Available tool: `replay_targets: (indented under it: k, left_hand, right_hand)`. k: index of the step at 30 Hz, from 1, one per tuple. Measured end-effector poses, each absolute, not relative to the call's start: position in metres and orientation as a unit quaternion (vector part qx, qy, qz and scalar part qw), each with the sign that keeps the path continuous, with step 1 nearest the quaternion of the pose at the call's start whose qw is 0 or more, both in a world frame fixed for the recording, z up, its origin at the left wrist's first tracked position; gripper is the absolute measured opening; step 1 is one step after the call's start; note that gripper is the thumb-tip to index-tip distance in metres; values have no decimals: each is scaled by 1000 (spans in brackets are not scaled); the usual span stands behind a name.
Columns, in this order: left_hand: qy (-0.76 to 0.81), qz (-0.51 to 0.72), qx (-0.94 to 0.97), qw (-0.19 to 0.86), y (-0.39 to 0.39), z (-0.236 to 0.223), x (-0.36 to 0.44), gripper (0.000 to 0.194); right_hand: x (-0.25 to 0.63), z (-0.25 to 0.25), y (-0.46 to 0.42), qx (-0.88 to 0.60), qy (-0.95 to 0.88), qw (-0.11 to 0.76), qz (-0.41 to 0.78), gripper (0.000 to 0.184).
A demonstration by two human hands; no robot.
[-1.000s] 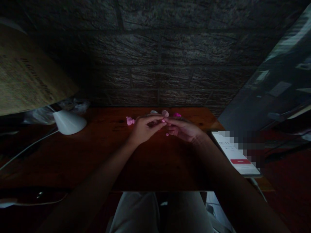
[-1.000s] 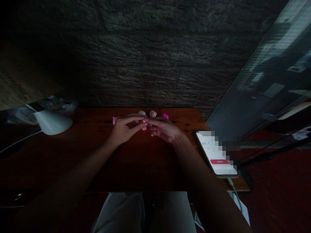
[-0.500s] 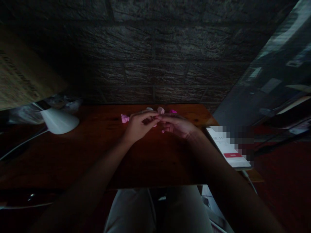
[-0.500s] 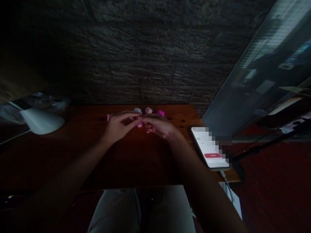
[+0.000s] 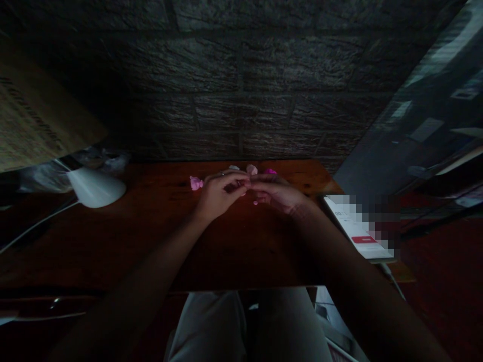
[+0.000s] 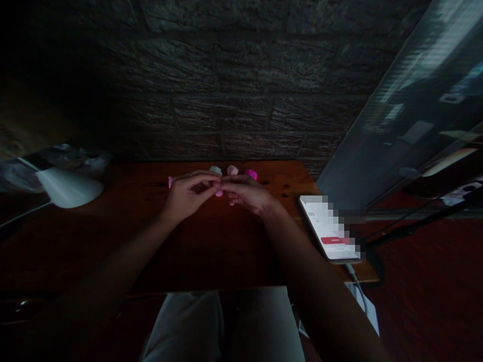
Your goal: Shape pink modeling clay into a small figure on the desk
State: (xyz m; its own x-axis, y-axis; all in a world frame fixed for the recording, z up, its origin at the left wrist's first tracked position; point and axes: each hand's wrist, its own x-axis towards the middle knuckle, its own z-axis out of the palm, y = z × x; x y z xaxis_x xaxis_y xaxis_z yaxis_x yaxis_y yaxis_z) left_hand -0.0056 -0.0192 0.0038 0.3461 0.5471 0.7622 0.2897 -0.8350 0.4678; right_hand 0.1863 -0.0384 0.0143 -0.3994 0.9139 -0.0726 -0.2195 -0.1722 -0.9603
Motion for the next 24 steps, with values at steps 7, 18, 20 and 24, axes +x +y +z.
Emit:
replay_targets:
  k: [7, 18, 20, 24]
  left_hand:
    - [257, 515, 805, 143, -20, 3, -5, 11]
    - [272, 519, 784, 205, -19, 3, -4, 10]
    - [271, 529, 767, 242, -18, 3, -3, 14]
    - [267, 535, 748, 289, -17, 2, -2, 17]
  right_hand:
    - [185, 16, -40, -358, -486, 420, 678, 31]
    - [183, 23, -42, -367, -477, 430, 673, 32]
    - [184, 22, -41, -358, -465, 434, 683, 36]
    - [185, 21, -39, -347, -451, 434, 699, 38]
